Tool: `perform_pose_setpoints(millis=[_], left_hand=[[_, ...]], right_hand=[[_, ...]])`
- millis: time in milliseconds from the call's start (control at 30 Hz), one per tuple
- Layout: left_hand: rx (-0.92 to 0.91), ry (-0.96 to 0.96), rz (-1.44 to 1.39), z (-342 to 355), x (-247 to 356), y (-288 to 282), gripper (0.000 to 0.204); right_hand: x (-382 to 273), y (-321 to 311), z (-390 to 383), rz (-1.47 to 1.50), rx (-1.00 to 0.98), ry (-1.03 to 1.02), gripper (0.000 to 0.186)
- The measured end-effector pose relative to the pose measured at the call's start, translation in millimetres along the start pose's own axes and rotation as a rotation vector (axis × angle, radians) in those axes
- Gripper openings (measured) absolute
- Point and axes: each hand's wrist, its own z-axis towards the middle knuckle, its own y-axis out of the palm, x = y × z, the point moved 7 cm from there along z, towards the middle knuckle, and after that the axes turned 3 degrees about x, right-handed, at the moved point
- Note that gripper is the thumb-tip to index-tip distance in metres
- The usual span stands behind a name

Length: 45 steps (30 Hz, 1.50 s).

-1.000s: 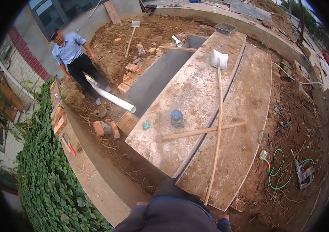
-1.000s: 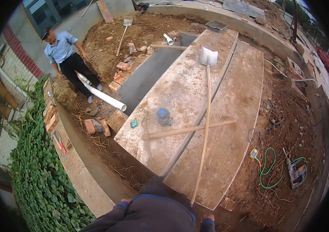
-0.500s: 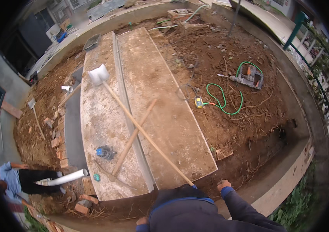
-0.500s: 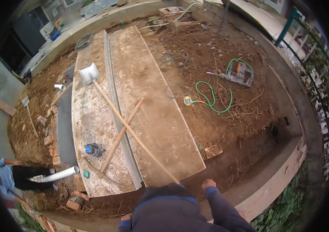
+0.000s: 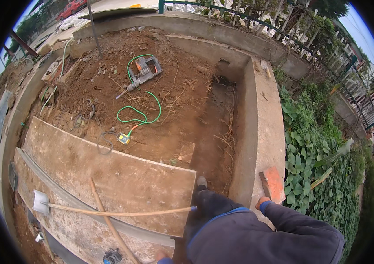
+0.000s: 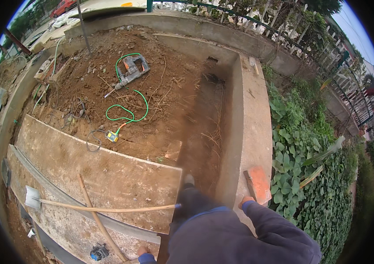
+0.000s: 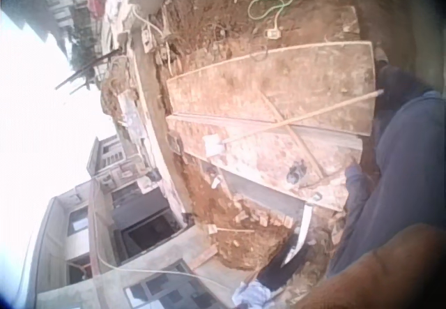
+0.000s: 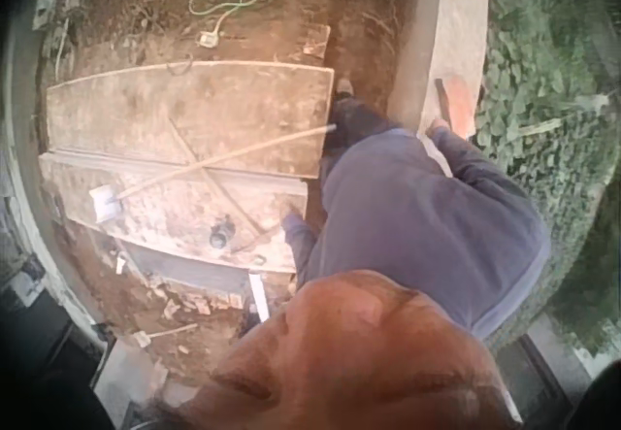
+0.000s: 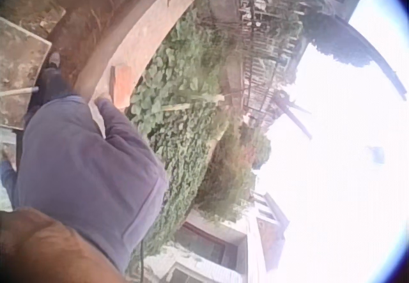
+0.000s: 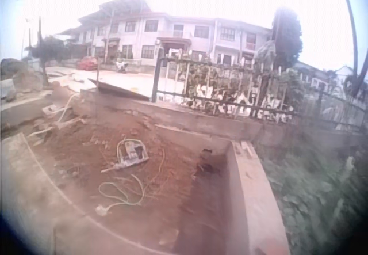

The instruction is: The person uses a hammer to tap a white PVC pipe into a trench alongside a brick-lined structure, then switches to a rotary hammer drill to enlarge a hole in the ground. A coworker assists by holding the pipe and moving bricks.

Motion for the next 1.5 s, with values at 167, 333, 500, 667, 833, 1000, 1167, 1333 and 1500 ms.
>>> perform_pose_setpoints(millis=[167, 333, 500, 667, 833, 1000, 1167, 1333, 1500], left_hand=[[0.004, -0.070, -0.493, 12.6, 27.8, 40.1, 0.024], [-0.066, -0.191, -0.287, -34.3, 56.9, 133.4, 0.027], [-0.032, -0.181, -0.286, -57.9, 125.0, 192.5, 0.021], [-0.024, -0.167, -0.340, -79.8, 170.2, 218.3, 0.014], [0.020, -0.039, -0.349, -108.8, 212.0, 219.6, 0.006], [0.042, 0.090, -0.323, -127.8, 244.7, 234.0, 0.008], [0.002, 0.120, -0.445, -122.2, 236.7, 234.1, 0.013], [0.004, -0.109, -0.445, -115.2, 170.0, 229.1, 0.016], [-0.298, -0.236, -0.504, -126.3, 112.2, 254.0, 0.010]], right_hand=[[-34.7, 12.2, 38.3, -0.123, 0.015, -0.318, 0.034], [-97.1, -90.4, 99.5, 0.122, 0.100, -0.369, 0.035], [-122.2, -223.2, 162.5, 0.339, 0.345, -0.440, 0.032], [-68.8, -283.2, 204.3, 0.720, 0.488, -0.076, 0.052], [-68.5, -292.7, 196.8, 0.367, 0.454, -0.194, 0.070], [-74.7, -287.6, 189.4, 0.266, 0.452, -0.195, 0.077], [-82.5, -280.1, 205.6, 0.032, 0.364, -0.322, 0.062], [-74.0, -283.1, 205.1, -0.027, 0.457, -0.357, 0.060], [-64.2, -266.9, 195.0, 0.001, 0.255, -0.192, 0.042]])
